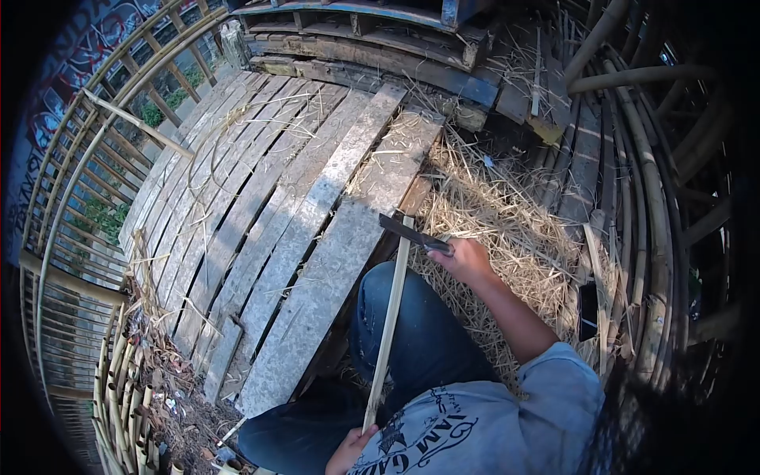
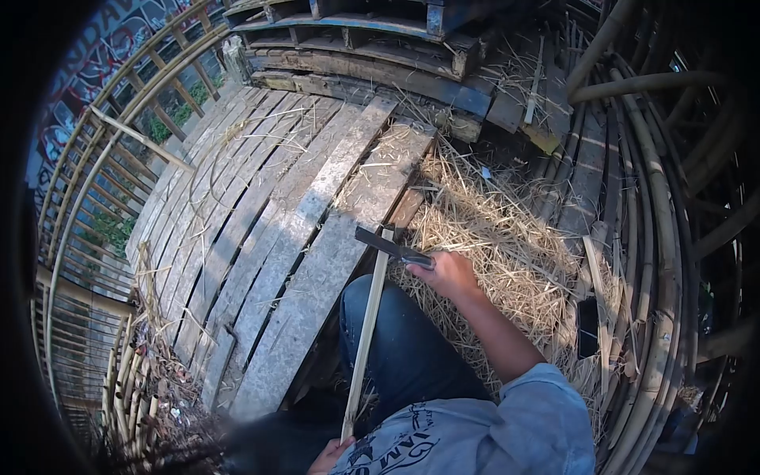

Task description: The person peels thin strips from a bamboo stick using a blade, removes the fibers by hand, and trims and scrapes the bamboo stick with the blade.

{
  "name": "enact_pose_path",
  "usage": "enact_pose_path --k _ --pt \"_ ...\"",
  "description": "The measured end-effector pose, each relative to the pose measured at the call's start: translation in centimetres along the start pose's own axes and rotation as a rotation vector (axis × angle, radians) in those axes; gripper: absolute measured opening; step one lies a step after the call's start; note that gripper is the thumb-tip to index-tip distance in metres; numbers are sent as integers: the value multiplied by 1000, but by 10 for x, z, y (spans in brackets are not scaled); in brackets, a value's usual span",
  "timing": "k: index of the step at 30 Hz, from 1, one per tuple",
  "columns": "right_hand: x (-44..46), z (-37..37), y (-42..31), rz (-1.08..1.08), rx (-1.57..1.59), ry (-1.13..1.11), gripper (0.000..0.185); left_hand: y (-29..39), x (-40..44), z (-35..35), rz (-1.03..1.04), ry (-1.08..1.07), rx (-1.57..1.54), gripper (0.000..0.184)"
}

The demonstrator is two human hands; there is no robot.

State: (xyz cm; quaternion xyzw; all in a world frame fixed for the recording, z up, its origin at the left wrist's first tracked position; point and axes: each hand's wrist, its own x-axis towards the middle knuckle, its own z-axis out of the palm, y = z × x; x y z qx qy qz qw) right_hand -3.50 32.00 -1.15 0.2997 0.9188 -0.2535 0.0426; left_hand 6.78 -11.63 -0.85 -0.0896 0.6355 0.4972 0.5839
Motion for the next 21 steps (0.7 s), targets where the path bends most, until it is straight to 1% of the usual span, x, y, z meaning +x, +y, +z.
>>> enact_pose_path --k 1,2,4,5,6,7,8,10,11,12,13,14,15,16,17,19,20,21 --pt "2 -1 4 -33 6 -3 67 -1 -1 -1 4 7 13 37" --pt "5 -2 5 -35 8 -7 67 0 -2 -3 3 12 24 37" --pt "18 -14 4 -26 -144 -66 73 6 -4 -11 -19 -7 62 37" --pt "29 -18 3 119 -120 -5 73 12 -4 -21 -65 -133 53 37" --pt "40 -28 13 117 -121 -1 73 15 2 -30 -137 -442 -56 38" --pt "53 -40 28 166 -96 96 72 13 6 -31 -127 -437 -50 38" --pt "62 -44 33 211 -64 190 71 7 8 -30 -86 -322 -11 38" --pt "42 -67 11 181 -51 188 70 -15 14 -20 -9 -92 45 37" --pt "26 -68 8 181 -56 169 70 -36 12 -12 6 11 65 37" --pt "15 -50 16 192 -68 141 70 -61 8 -6 7 105 86 37" --pt "8 -31 26 55 119 159 67 -70 14 -8 191 44 15 38" --pt "2 -21 35 -84 308 192 64 -76 18 -11 186 30 14 38" --pt "-10 -16 31 -135 310 97 63 -48 10 -9 66 12 26 37" --pt "-22 -12 20 -183 318 -1 62 -33 3 -8 -59 -2 42 37" --pt "-29 -12 10 -164 323 -3 62 -34 2 -9 -74 -8 52 37" --pt "-32 -14 -7 -383 -99 -202 65 -34 5 -8 -99 46 -23 32" --pt "-25 -13 -3 -381 -92 -204 65 -33 6 -8 -104 50 -19 32" --pt "-11 -12 4 -341 -138 -125 66 -33 7 -7 -40 36 -20 30"
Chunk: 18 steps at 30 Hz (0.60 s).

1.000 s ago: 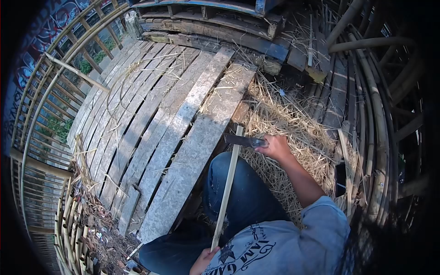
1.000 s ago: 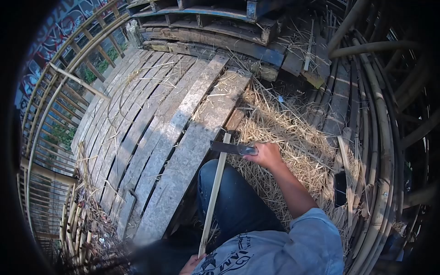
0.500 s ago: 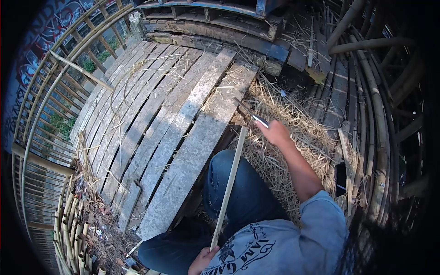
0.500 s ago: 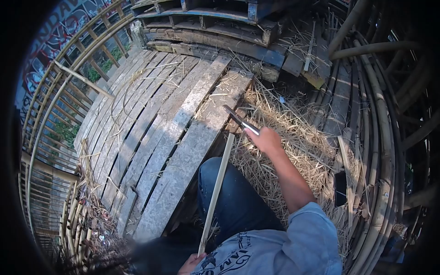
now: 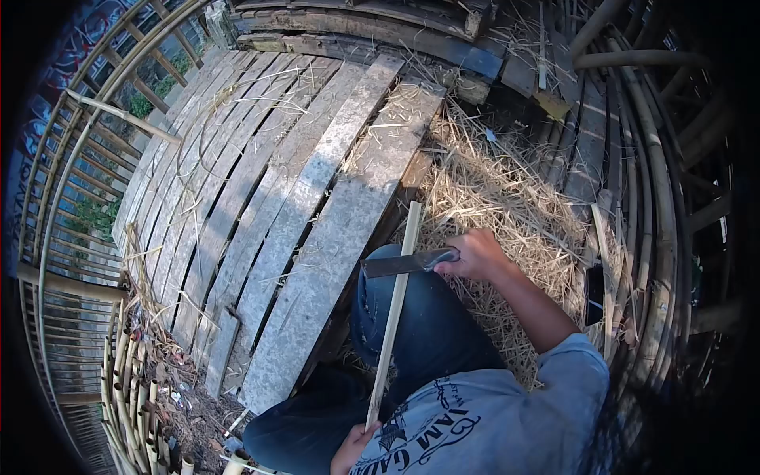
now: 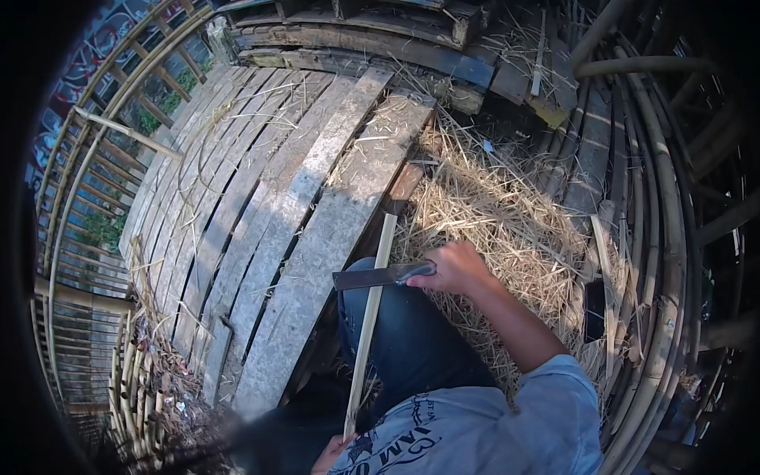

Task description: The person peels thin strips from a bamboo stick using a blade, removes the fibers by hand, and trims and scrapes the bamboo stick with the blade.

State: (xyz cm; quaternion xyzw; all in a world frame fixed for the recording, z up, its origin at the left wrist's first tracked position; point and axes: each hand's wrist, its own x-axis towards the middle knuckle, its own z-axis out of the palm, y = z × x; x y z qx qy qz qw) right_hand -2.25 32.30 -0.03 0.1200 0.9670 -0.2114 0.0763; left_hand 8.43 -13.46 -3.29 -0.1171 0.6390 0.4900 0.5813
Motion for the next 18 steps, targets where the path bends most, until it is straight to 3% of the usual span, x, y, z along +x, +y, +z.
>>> enact_pose_path --k 1,3,5,8,11,12,14,15,18 --pt "10 2 14 47 -57 62 67 -1 0 2 62 -14 -6 30" --pt "33 2 54 438 51 228 66 -2 -1 8 193 -40 -23 36" --pt "35 -12 76 604 138 238 58 8 5 5 285 -35 -33 41" --pt "3 -13 53 488 241 365 50 22 4 5 216 -16 -35 41" --pt "-16 11 28 383 471 308 45 33 -1 5 93 -58 20 41" --pt "-19 15 19 404 479 310 45 40 2 7 140 -38 86 40" --pt "-24 19 -7 117 472 236 49 53 5 9 192 11 207 39" --pt "-29 17 -21 127 492 219 49 60 5 12 258 61 313 38" --pt "-37 20 -44 -84 270 42 60 111 -1 33 268 236 523 28"
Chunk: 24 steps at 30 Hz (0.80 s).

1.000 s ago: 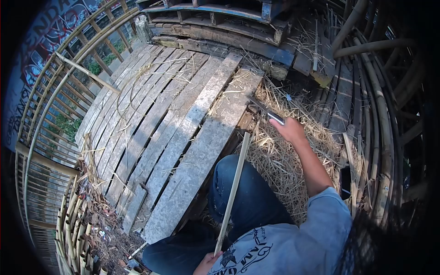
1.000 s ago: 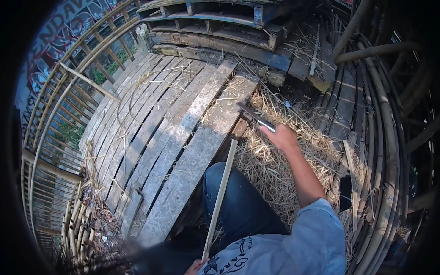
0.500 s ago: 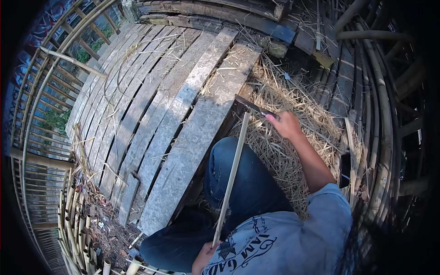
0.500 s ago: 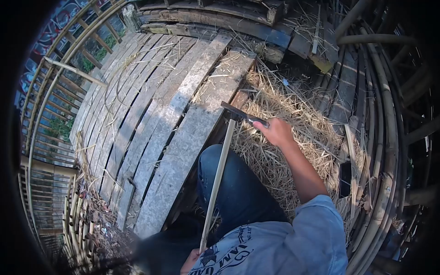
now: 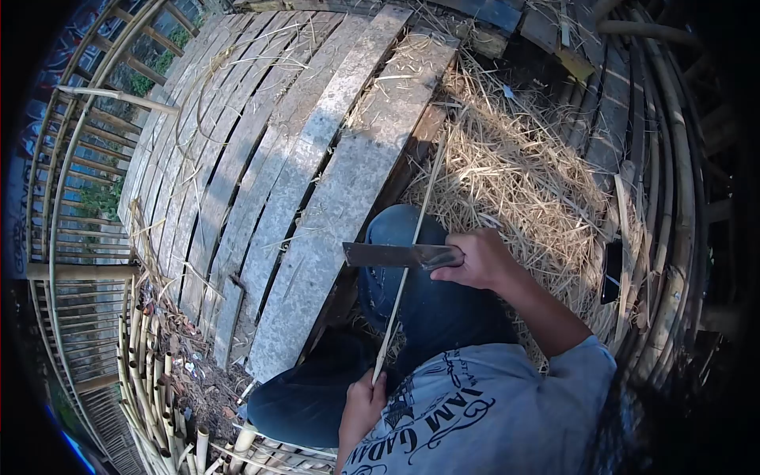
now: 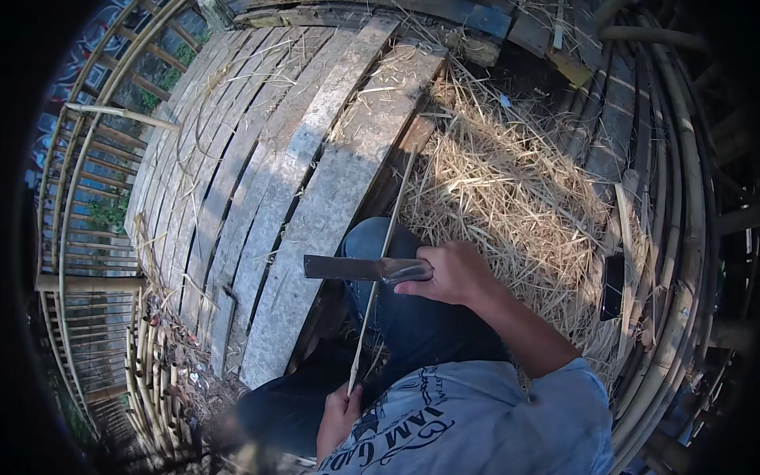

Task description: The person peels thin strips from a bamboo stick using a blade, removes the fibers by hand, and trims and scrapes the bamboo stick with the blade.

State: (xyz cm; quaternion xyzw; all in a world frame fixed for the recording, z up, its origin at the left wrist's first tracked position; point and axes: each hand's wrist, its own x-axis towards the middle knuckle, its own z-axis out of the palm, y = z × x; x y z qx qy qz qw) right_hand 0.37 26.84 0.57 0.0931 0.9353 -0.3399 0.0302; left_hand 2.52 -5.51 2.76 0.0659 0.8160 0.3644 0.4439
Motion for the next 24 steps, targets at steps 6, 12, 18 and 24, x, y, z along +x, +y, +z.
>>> enact_pose_path --k 6,12,18,24 --pt "-29 3 -35 -48 -121 -199 65 6 13 14 43 134 96 21" --pt "-12 -15 6 162 -212 94 72 7 12 15 46 128 71 20" --pt "-31 -11 -14 -66 -389 -273 64 -1 16 20 64 109 29 20" --pt "0 -33 21 230 -240 -7 64 5 13 20 26 100 16 23"
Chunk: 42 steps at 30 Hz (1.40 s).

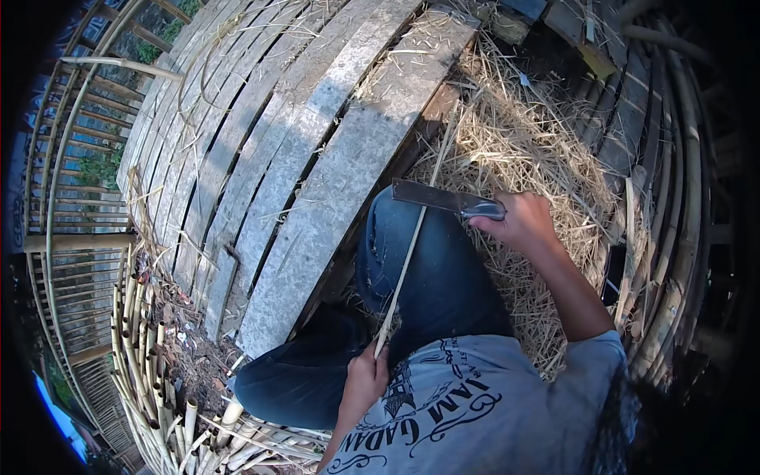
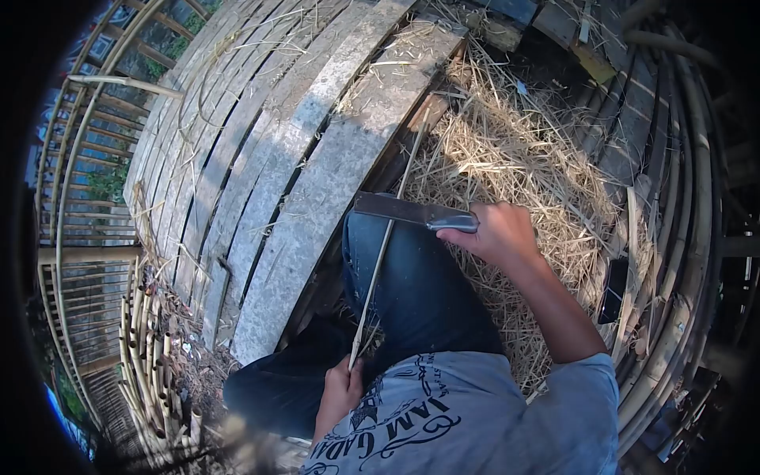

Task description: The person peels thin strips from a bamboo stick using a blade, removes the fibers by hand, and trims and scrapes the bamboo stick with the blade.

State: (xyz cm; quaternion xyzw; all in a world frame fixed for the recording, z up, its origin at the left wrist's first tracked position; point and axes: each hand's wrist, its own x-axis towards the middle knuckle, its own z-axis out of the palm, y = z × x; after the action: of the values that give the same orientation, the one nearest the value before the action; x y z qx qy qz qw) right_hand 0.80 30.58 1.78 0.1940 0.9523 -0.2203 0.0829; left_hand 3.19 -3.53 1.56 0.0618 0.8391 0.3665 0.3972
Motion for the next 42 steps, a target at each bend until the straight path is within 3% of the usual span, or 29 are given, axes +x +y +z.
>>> enact_pose_path --k 1,3,7,8,9,11,15,17,18,19,21,25,27,32,33,35,36,37,39,40,42 --pt "1 -6 -3 19 -80 36 62 -1 0 2 26 13 -9 24" --pt "-13 16 -10 -14 91 97 66 -6 -1 7 36 19 -6 23" --pt "-38 24 -33 -307 -164 -193 74 -3 1 8 -27 -10 15 23" --pt "-29 24 -23 -359 -177 -122 75 -3 0 7 -34 -11 21 23" --pt "-14 20 -10 -310 -120 -19 74 -3 -2 6 -29 -6 23 22" --pt "17 0 8 61 28 110 75 -4 -6 7 -27 10 17 22" --pt "11 -10 -9 22 94 73 71 -5 -3 10 8 35 -12 22" --pt "-5 -1 -27 -315 -115 -148 67 -5 -1 12 27 29 -25 22" --pt "-2 6 -22 -341 -119 -122 66 -3 -1 10 7 16 -29 22" --pt "10 4 -15 -337 -121 -126 66 -2 -3 9 -18 4 -31 22" --pt "43 -6 7 173 97 26 70 4 -7 7 -41 9 -24 22" --pt "52 -19 16 119 -36 95 70 -3 -5 8 4 38 -15 23" --pt "27 -11 -1 -261 -86 -3 67 -5 -5 9 -7 30 -19 23" --pt "79 -5 54 98 59 241 67 4 -3 7 -61 8 -21 22" --pt "77 -9 50 86 61 254 67 -1 -2 7 -51 22 -21 22" --pt "55 -8 38 -327 -223 32 67 -11 -1 8 -1 31 -27 22" --pt "49 -1 33 -452 -168 29 69 -7 -2 8 -24 7 -62 21" --pt "53 -1 36 -446 -172 23 69 -4 1 7 -26 -1 -65 21" --pt "67 -4 49 -230 -52 140 65 2 1 7 -71 -40 -81 20" --pt "79 0 53 76 198 237 61 1 1 8 -64 -42 -85 20" --pt "75 -15 55 100 123 264 59 -6 1 6 -36 -4 -50 19"
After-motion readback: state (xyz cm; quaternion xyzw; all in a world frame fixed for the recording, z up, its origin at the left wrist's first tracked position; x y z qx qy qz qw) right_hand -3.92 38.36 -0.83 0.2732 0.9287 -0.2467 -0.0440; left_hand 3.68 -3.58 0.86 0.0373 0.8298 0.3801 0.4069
